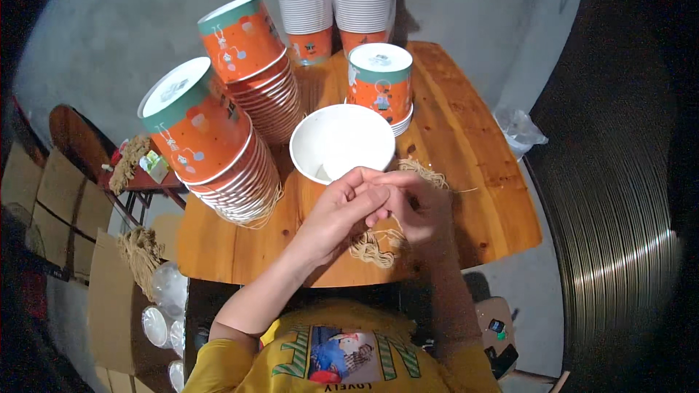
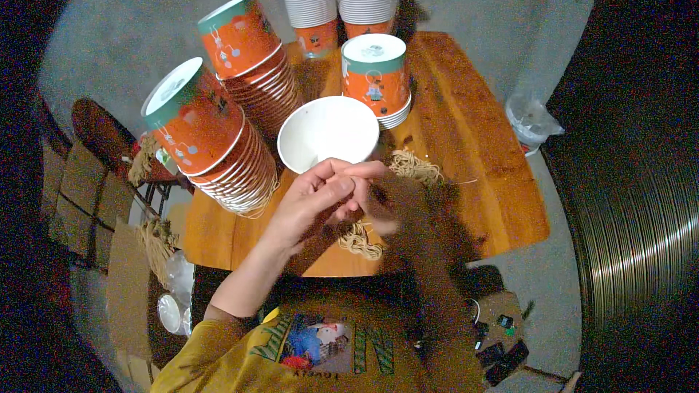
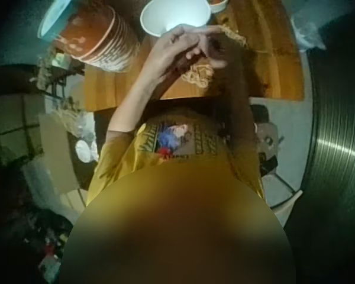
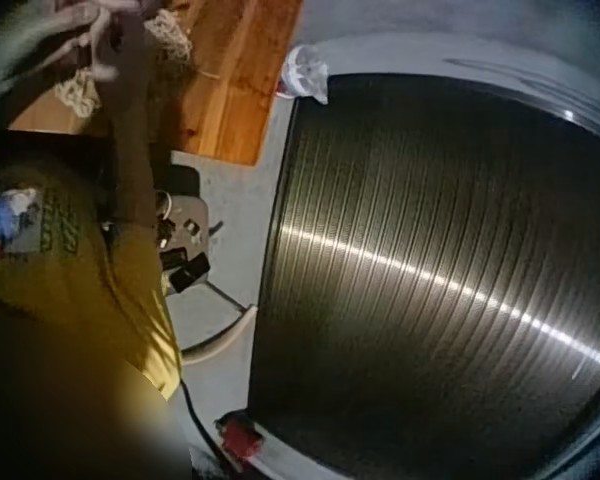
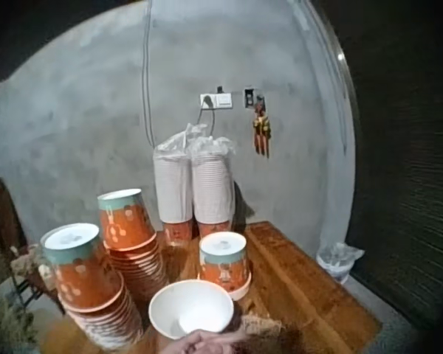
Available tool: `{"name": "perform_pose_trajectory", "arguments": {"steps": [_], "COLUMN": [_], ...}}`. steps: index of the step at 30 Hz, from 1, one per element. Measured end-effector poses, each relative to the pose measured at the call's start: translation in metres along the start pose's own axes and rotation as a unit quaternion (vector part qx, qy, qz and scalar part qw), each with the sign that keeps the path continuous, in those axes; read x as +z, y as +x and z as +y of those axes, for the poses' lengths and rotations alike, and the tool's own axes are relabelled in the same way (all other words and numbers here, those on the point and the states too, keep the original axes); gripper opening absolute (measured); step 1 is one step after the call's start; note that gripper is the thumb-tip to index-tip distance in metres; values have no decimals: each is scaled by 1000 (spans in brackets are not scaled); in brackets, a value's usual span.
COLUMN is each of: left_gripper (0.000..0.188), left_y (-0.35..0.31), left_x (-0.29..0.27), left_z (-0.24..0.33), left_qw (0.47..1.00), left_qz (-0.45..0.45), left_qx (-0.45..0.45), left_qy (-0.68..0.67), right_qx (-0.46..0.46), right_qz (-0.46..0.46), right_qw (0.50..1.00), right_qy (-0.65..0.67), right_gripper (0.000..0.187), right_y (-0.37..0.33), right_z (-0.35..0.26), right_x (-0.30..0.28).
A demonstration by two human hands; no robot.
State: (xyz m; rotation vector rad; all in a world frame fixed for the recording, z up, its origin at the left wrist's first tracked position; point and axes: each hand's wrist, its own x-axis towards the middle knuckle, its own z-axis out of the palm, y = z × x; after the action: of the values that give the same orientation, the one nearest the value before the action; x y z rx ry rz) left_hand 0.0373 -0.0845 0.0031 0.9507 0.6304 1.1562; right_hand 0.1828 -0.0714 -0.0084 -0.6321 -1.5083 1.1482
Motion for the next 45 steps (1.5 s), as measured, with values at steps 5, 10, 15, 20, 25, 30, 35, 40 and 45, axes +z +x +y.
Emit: {"name": "perform_pose_trajectory", "arguments": {"steps": [5,10,15,20,25,30,35,40,45], "left_gripper": [15,12,16,24,26,26,25,27,32], "left_y": [-10,-25,-43,-59,-70,-76,-80,-75,-60], "left_x": [-5,-19,-41,-52,-64,-66,-69,-75,-55], "left_z": [1,-13,-28,-38,-39,-47,-56,-63,-37], "left_qw": [993,988,980,987,972,974,971,951,825], "left_qz": [-2,34,44,80,116,107,105,169,173], "left_qx": [-36,-21,-9,-53,-131,-141,-139,-25,216], "left_qy": [110,147,195,132,156,143,166,258,492], "right_qx": [-81,-28,-3,20,102,84,108,107,-20], "right_qz": [28,76,83,62,51,61,75,12,-28], "right_qw": [990,992,993,996,993,992,987,993,998], "right_qy": [-110,-96,-79,-58,-14,65,88,-42,-59], "right_gripper": [11,9,9,9,8,8,10,12,12], "right_y": [-9,-16,-13,-10,-10,-11,-10,-11,-13], "right_z": [16,13,32,42,48,57,53,44,53], "right_x": [-6,17,30,40,42,41,44,44,48]}}
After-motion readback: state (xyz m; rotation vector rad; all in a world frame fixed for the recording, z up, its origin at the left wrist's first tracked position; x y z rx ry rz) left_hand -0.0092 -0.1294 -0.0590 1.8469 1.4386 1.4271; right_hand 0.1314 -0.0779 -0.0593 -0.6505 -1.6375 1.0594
